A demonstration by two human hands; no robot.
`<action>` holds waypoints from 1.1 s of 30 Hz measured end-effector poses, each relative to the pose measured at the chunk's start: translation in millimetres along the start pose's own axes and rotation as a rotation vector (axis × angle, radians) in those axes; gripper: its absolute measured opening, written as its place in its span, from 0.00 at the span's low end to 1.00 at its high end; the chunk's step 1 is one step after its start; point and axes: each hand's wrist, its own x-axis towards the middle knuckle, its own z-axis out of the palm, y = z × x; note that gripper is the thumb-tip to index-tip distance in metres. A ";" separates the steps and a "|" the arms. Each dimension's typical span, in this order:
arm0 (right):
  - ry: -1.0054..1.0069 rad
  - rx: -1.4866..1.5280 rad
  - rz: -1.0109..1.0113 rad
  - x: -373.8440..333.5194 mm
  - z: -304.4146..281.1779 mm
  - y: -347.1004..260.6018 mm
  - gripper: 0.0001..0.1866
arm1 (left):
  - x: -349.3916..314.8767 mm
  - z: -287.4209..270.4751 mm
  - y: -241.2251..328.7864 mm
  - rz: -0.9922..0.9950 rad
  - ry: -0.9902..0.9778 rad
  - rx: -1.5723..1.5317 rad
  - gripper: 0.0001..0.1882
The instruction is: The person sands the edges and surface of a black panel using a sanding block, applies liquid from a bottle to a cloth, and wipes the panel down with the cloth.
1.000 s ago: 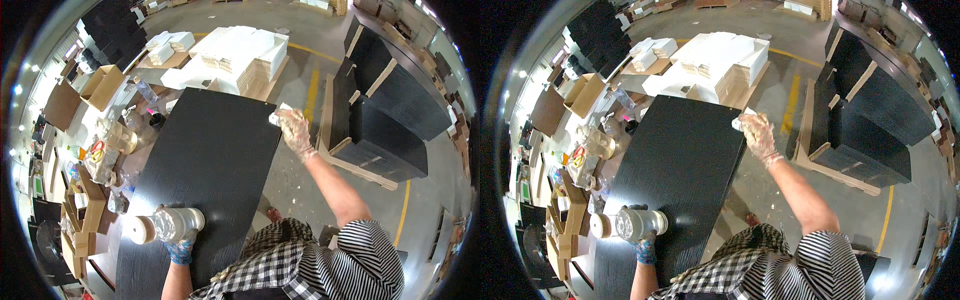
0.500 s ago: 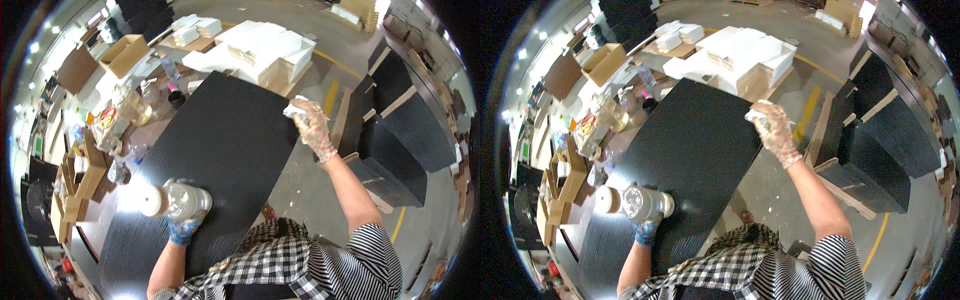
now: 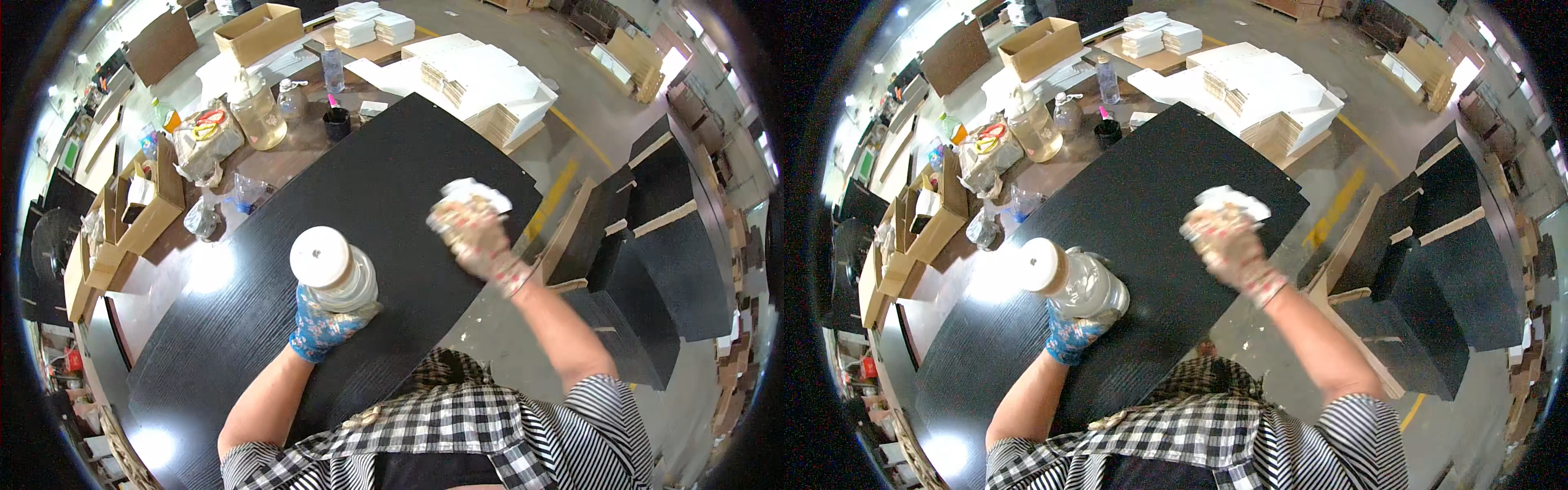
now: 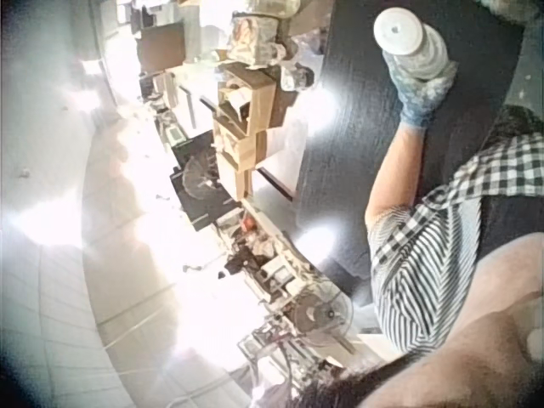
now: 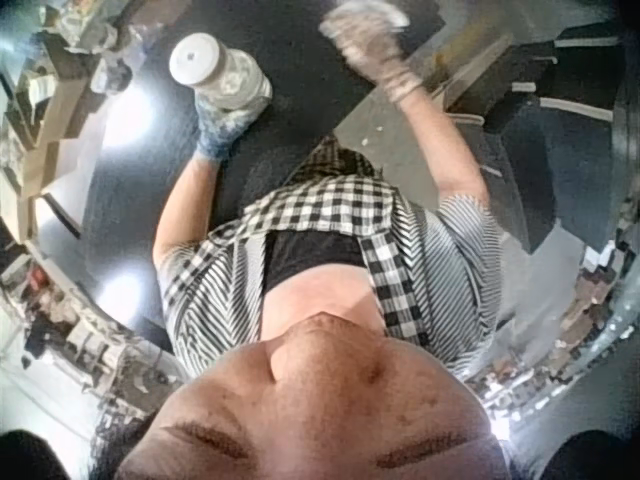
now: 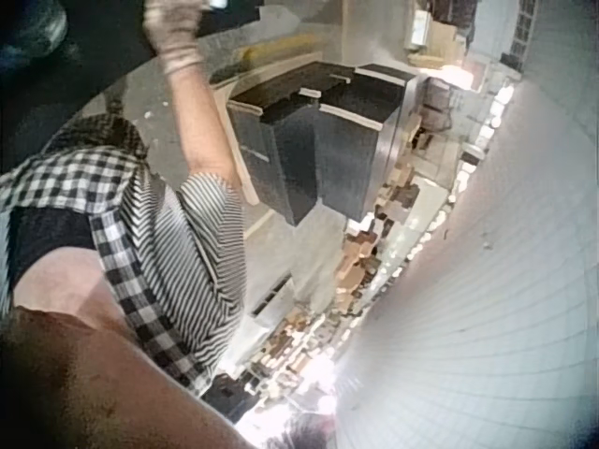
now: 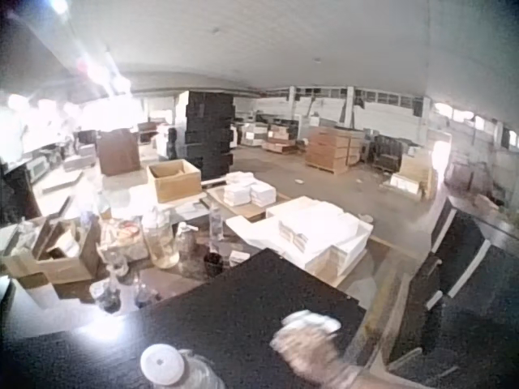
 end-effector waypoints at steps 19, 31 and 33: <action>0.125 0.086 0.446 -152.9 -0.4 -39.2 0.14 | 0.2 -8.3 7.1 -0.064 -0.001 0.039 0.28; 0.343 -0.012 0.466 -89.6 -31.4 -24.6 0.11 | -5.3 -6.1 0.1 -0.123 -0.016 0.126 0.54; 0.246 -0.102 0.403 -106.6 -17.6 -62.7 0.13 | -1.5 -2.3 -4.8 -0.120 0.035 0.098 0.55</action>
